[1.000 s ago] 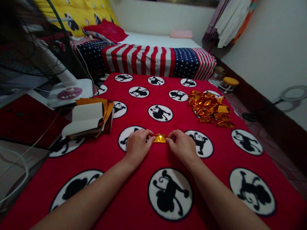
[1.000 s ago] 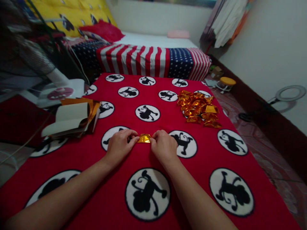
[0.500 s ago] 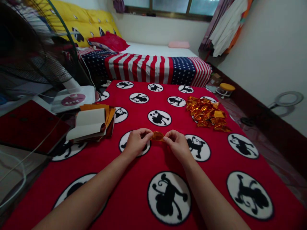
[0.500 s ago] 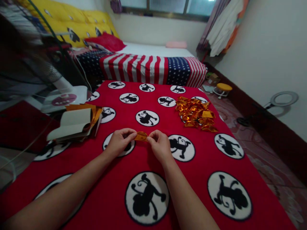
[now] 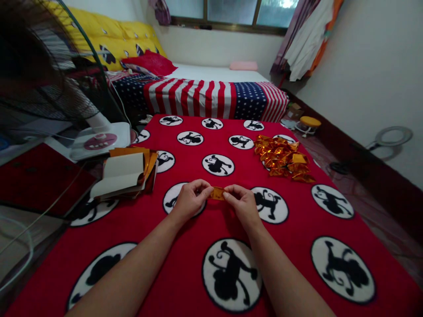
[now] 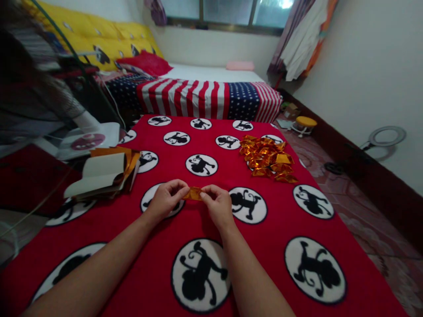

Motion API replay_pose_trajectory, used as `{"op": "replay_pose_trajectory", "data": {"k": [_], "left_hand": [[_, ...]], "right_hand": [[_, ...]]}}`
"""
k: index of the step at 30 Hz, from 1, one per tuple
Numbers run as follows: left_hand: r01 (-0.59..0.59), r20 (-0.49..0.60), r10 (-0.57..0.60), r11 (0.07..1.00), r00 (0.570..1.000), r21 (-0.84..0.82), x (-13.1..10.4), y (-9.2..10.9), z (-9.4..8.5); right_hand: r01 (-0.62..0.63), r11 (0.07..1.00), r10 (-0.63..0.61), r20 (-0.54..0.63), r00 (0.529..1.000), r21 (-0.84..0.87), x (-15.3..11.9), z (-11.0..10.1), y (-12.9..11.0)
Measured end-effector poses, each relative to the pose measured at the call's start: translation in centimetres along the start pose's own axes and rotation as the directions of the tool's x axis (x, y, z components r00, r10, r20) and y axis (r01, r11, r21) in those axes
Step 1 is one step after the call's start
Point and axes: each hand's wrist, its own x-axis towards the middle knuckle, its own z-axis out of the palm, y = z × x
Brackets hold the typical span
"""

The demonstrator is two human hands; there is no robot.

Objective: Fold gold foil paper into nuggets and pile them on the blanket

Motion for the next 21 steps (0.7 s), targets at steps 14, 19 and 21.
{"op": "replay_pose_trajectory", "data": {"k": [14, 19, 21], "left_hand": [[-0.155, 0.042, 0.150, 0.975, 0.988, 0.160, -1.0, 1.1, 0.3], [-0.130, -0.069, 0.138, 0.985, 0.988, 0.110, -1.2, 1.2, 0.2], [-0.105, -0.102, 0.112, 0.992, 0.988, 0.073, -1.3, 1.2, 0.1]], "right_hand": [[0.182, 0.955, -0.170, 0.071, 0.983, -0.233, -1.0, 1.1, -0.2], [0.126, 0.972, -0.142, -0.069, 0.987, -0.198, -1.7, 2.2, -0.7], [0.098, 0.980, -0.116, -0.098, 0.988, -0.171, -1.9, 2.6, -0.8]]}}
